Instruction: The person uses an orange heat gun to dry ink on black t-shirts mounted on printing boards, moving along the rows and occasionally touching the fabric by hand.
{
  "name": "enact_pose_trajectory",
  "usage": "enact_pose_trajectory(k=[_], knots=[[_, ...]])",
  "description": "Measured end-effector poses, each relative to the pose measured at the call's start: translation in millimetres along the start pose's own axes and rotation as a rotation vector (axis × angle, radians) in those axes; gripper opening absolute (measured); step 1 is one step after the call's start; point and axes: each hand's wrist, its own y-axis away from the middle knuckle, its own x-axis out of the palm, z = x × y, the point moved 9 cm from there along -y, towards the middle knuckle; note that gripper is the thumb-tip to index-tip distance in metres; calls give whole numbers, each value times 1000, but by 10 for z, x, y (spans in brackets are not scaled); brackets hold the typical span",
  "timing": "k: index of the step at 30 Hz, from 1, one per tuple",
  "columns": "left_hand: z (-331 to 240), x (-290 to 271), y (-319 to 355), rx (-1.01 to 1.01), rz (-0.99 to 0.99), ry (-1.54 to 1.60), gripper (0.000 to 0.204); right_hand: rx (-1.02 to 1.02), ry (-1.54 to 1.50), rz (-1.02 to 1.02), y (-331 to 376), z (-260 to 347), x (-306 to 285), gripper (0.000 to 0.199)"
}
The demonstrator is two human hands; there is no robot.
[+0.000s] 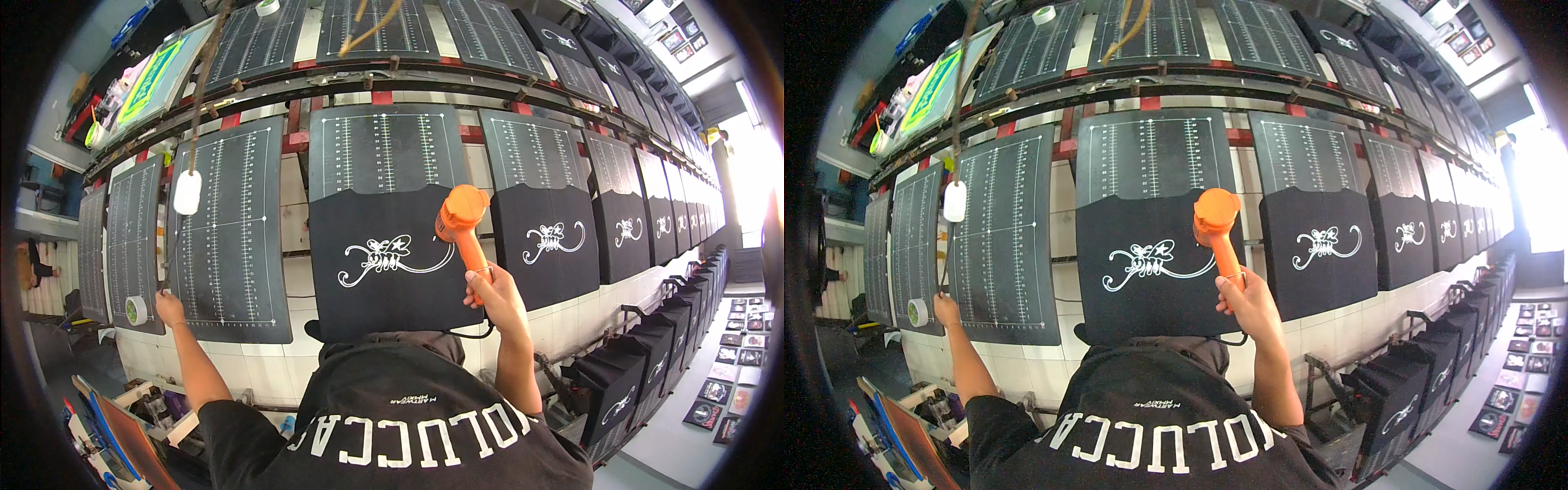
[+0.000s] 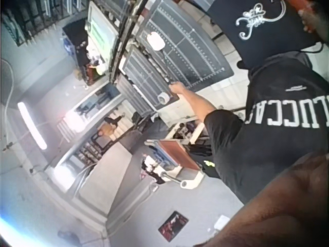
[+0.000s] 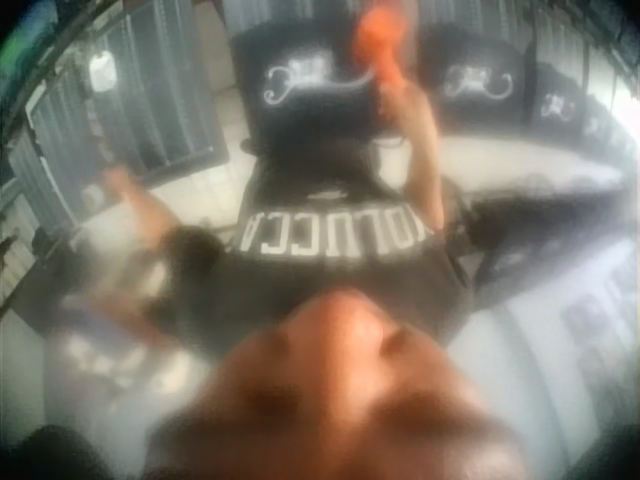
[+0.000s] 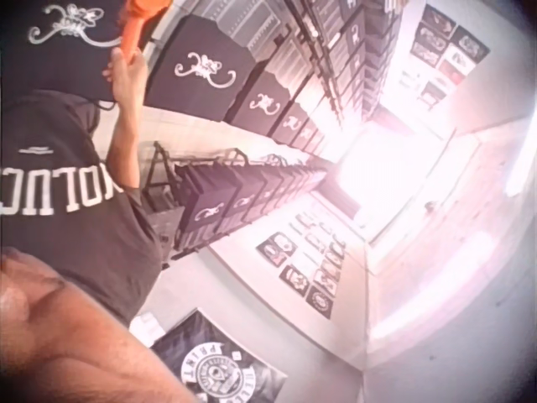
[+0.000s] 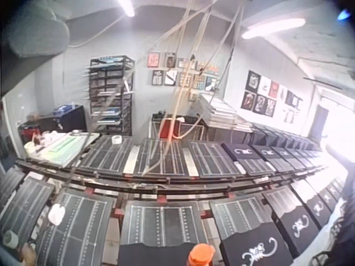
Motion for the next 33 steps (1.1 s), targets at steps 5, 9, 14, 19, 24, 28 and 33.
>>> enact_pose_trajectory(k=[5, 9, 14, 19, 24, 28, 33], knots=[[-334, 45, 204, 46, 38, 1, 32, 9, -23, 0, -27, -8, 7, 27], [-403, 26, 317, 51, 75, 31, 34, -7, -12, -4, -74, 15, 28, 27], [-770, -293, 546, -11, -37, 47, 37, 5, -14, -33, -127, -5, 1, 25], [-2029, -855, 1243, 340, -184, 375, 32, 11, 0, -72, -104, -8, -32, 24], [-3223, -634, 2350, 581, 246, 661, 27, 15, 10, -79, -65, -24, -66, 24], [-3628, -208, 2836, 476, 384, 841, 33, -3, 13, -75, -44, -9, -117, 26], [-3700, 75, 3056, 358, 444, 795, 47, -8, 0, -71, -16, -50, -185, 24]])
